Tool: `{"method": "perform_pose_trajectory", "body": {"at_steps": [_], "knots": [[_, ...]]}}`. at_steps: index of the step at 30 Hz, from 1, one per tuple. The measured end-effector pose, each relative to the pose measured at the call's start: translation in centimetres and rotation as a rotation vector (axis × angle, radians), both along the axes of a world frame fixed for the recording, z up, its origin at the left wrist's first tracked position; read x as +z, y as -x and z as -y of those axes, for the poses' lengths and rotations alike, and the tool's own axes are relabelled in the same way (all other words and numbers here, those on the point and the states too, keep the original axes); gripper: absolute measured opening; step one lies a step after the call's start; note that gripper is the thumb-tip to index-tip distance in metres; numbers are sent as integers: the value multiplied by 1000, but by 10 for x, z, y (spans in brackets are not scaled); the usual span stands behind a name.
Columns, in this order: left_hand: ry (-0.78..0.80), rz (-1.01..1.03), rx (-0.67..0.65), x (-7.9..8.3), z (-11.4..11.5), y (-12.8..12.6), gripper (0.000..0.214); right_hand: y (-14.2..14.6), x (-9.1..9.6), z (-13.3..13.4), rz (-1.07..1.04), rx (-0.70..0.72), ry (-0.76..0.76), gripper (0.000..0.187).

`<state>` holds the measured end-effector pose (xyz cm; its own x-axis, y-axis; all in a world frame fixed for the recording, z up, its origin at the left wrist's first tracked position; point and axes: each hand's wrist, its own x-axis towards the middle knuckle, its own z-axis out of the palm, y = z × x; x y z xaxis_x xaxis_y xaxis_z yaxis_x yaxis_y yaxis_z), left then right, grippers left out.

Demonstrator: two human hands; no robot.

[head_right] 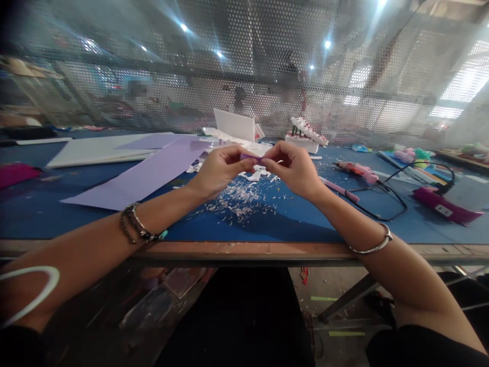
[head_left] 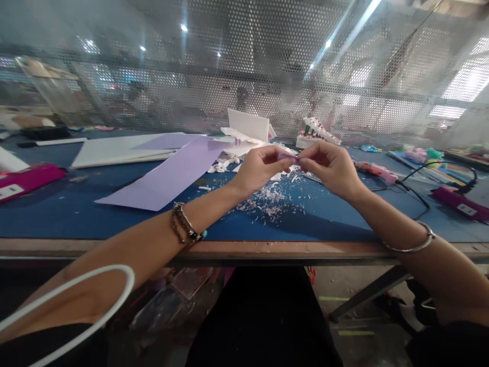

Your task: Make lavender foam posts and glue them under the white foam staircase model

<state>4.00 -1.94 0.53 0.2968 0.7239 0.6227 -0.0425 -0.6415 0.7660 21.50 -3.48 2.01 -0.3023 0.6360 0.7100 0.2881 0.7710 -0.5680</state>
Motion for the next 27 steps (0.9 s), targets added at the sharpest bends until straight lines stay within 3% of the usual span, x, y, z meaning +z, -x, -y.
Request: {"method": "perform_pose_trajectory", "body": {"at_steps": [4,8,16,20,22,25,26,27], "knots": [[178,158,-95,-4,5,-6,21,10,-5,5,-172,62,18,16],[182,152,-118,-4,8,-7,23,13,-8,7,-224,42,-2,15],[41,29,22,-4,1,-1,22,6,-8,-1,-149,-70,15,18],[68,-4,94,-5,-3,1,25,-7,-2,-17,-89,-167,4,20],[102,-20,122,-7,-7,3,27,-31,6,-31,5,-267,-48,20],[132,-51,124,-12,-14,5,26,-92,19,-57,183,-775,-209,12],[137,-56,107,-13,-15,6,25,-116,20,-65,257,-933,-157,13],[141,-59,84,-14,-16,6,25,-139,20,-72,272,-981,-104,17]]}}
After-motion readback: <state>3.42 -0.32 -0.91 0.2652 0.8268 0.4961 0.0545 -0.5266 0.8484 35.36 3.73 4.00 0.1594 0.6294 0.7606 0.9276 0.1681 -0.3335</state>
